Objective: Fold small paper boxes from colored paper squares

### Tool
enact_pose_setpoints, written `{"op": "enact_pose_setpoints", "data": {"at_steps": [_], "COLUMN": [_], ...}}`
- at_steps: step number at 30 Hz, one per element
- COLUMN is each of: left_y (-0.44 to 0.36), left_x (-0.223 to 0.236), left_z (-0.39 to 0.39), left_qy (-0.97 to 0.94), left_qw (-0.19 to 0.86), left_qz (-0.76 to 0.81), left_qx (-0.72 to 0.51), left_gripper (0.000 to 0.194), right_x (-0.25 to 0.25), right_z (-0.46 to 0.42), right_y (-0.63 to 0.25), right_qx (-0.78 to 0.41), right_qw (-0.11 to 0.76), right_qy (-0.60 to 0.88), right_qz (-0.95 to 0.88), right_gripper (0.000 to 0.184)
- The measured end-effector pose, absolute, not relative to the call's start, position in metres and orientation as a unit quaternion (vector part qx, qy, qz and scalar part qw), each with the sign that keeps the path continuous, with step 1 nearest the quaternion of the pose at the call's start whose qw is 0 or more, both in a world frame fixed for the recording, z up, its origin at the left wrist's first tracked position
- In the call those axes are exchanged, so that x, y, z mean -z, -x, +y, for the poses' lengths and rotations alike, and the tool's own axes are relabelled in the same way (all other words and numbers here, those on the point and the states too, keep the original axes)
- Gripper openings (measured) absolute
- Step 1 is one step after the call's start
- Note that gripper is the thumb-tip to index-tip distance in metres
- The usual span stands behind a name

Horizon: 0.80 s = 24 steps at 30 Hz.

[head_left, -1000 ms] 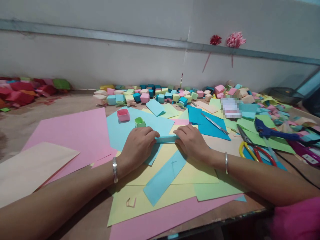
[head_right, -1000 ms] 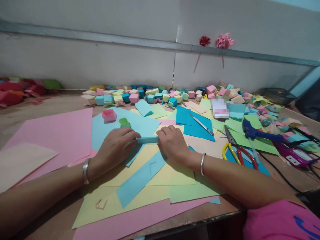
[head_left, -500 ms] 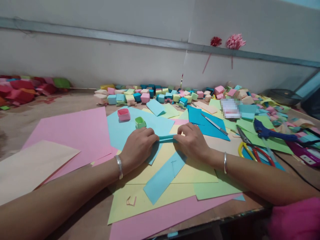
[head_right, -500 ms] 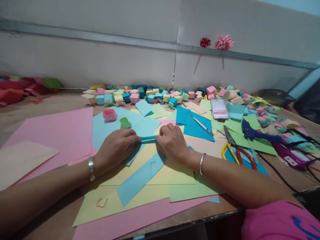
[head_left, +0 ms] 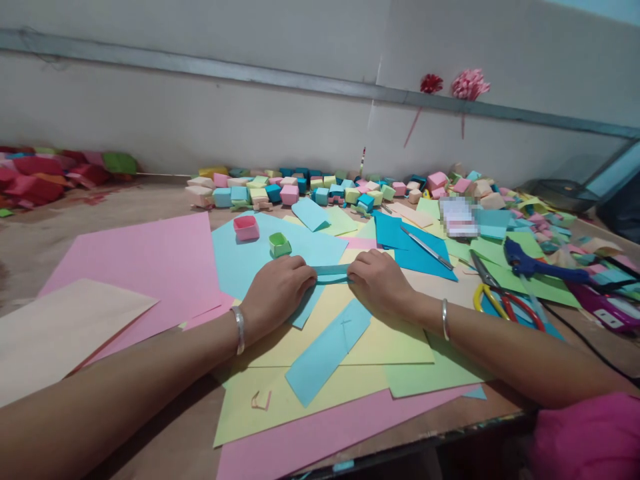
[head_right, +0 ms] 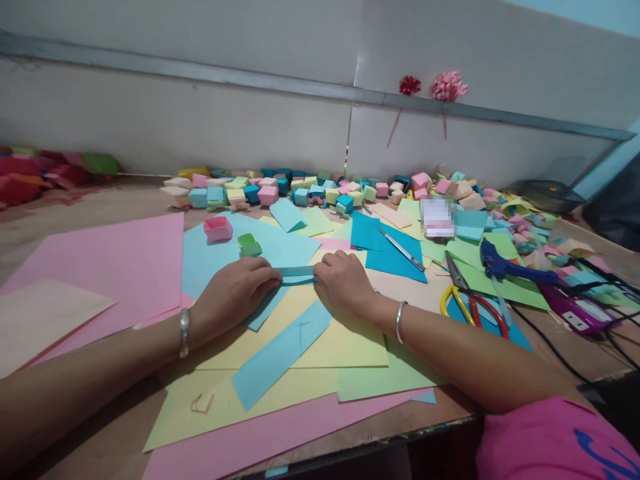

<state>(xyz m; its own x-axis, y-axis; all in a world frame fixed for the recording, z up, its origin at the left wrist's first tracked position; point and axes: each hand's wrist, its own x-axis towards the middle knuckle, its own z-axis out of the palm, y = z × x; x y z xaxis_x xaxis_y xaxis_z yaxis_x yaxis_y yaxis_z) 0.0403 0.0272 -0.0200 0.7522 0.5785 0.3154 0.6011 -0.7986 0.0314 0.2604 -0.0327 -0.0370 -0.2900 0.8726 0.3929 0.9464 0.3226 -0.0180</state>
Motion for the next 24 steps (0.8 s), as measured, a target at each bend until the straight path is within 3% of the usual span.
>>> {"op": "enact_pose_setpoints", "data": {"at_steps": [11, 20, 24], "left_y": [-0.043, -0.048, -0.048], "left_x": [0.023, 0.022, 0.021], "left_z": [0.036, 0.039, 0.038], "left_qy": [0.922, 0.899, 0.903], "left_qw": [-0.048, -0.093, -0.047], "left_qz": [-0.347, -0.402, -0.399], "left_qx": [0.165, 0.146, 0.151], "left_gripper": [0.026, 0.02, 0.019], "right_x": [0.041, 0.04, 0.038], "right_z": [-0.026, -0.019, -0.02], "right_y": [-0.262, -0.26, -0.259], "right_qx": [-0.027, -0.054, -0.068], "right_qw": [0.28, 0.263, 0.26], "right_qy": [0.577, 0.636, 0.642], "right_qz": [-0.766, -0.723, -0.718], "right_gripper": [0.017, 0.021, 0.021]}}
